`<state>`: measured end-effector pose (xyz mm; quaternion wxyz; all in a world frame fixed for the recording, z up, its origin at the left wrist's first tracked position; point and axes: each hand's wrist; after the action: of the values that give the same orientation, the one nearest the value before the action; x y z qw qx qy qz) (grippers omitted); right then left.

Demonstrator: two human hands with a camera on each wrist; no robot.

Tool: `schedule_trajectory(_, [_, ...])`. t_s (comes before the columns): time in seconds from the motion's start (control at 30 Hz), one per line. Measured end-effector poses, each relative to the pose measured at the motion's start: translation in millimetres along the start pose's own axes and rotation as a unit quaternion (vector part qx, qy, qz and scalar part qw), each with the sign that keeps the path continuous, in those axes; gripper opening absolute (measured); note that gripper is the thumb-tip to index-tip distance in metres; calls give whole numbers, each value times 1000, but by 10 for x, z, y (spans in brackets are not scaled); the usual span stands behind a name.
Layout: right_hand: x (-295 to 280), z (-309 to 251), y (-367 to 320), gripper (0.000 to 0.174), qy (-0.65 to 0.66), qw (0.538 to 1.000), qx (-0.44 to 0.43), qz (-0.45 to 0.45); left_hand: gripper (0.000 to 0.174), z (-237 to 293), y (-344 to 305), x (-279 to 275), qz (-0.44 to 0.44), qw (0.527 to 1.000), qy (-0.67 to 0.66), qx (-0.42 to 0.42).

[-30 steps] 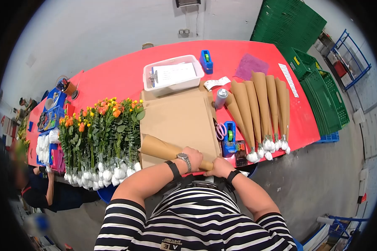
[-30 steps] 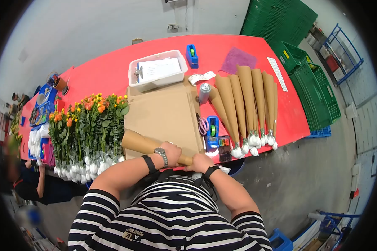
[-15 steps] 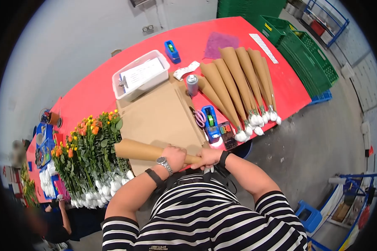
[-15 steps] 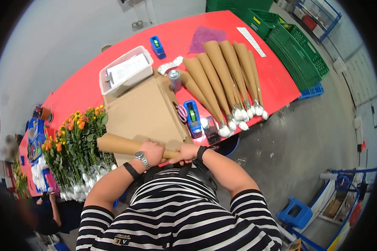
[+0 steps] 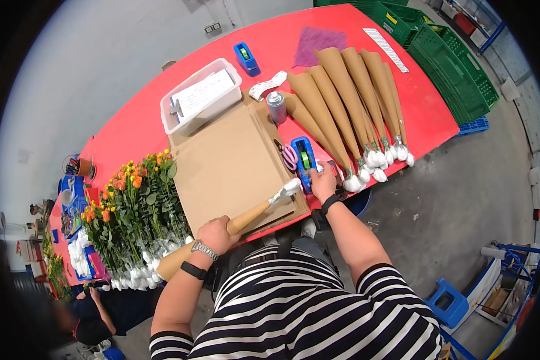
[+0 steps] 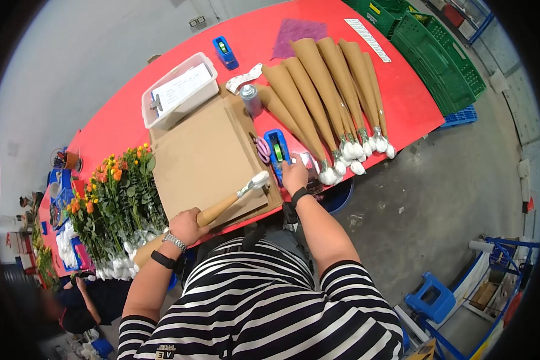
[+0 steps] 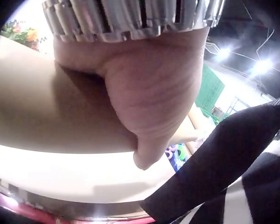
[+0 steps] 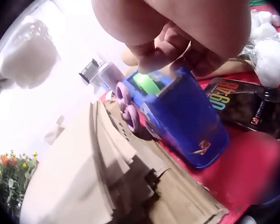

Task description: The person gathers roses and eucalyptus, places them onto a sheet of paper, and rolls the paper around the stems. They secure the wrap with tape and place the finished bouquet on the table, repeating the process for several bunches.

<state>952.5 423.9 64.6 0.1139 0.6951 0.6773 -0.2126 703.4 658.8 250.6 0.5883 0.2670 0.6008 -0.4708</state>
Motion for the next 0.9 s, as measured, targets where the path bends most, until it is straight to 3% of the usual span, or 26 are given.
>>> schedule_trajectory(0.1, [-248, 99, -196, 31, 3, 997, -72, 28, 40, 6, -28, -38, 37, 999, -28, 0])
schedule_trajectory(0.17, [-429, 259, -410, 19, -30, 993, -106, 40, 41, 16, 5, -90, 46, 998, -37, -4])
schedule_trajectory(0.2, [-459, 312, -435, 17, 25, 999, 37, -23, 41, 14, 25, -105, 39, 998, -57, -6])
schedule_trajectory(0.23, [-493, 333, -467, 18, 80, 977, 181, -84, 41, 27, 39, -123, 30, 997, -77, -6])
schedule_trajectory(0.3, [-473, 316, -355, 22, 164, 894, 384, -160, 43, 75, 111, -160, 19, 994, -105, -8])
schedule_trajectory(0.33, [-419, 268, -274, 25, 61, 891, 393, -218, 44, 99, 151, -185, 9, 991, -131, -12])
schedule_trajectory(0.37, [-407, 244, -308, 25, 63, 892, 391, -218, 44, 110, 192, -200, 12, 991, -130, -12])
schedule_trajectory(0.43, [-320, 174, -405, 23, -34, 957, 80, -276, 47, 97, 285, -211, 4, 975, -220, 7])
schedule_trajectory(0.47, [-413, -248, -543, 24, 26, 967, 40, -250, 48, 88, 327, -197, 16, 970, -242, 20])
schedule_trajectory(0.5, [-480, -621, -691, 23, 140, 952, 39, -271, 48, 100, 360, -220, 21, 970, -243, 13])
schedule_trajectory(0.57, [-650, -1335, -983, 20, 211, 929, -15, -302, 47, 172, 437, -249, -18, 943, -331, -10])
schedule_trajectory(0.63, [-640, -1686, -1165, 21, 216, 924, -47, -311, 45, 335, 450, -403, -19, 937, -349, -10])
schedule_trajectory(0.7, [-458, -1631, -1224, 22, 212, 928, -56, -301, 32, 445, 445, -483, -44, 915, -401, -1])
schedule_trajectory(0.77, [-425, -1640, -1223, 24, 205, 933, -67, -289, 42, 482, 450, -551, -81, 894, -440, -22])
schedule_trajectory(0.83, [-490, -1608, -1199, 30, 130, 953, -141, -235, 51, 436, 459, -489, -130, 835, -532, 55])
schedule_trajectory(0.87, [-493, -1603, -1214, 30, 130, 953, -140, -235, 51, 432, 466, -471, -131, 835, -532, 55])
schedule_trajectory(0.9, [-495, -1596, -1243, 33, 193, 937, -175, -233, 57, 433, 476, -454, -219, 759, -613, 11])
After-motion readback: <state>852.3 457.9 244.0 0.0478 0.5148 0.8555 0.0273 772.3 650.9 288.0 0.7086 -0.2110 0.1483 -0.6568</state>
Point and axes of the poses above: each hand's wrist, its own y-axis towards the middle knuckle, its own x-axis out of the palm, z = x × y, and after that the axes turned 12 degrees about z, right-handed
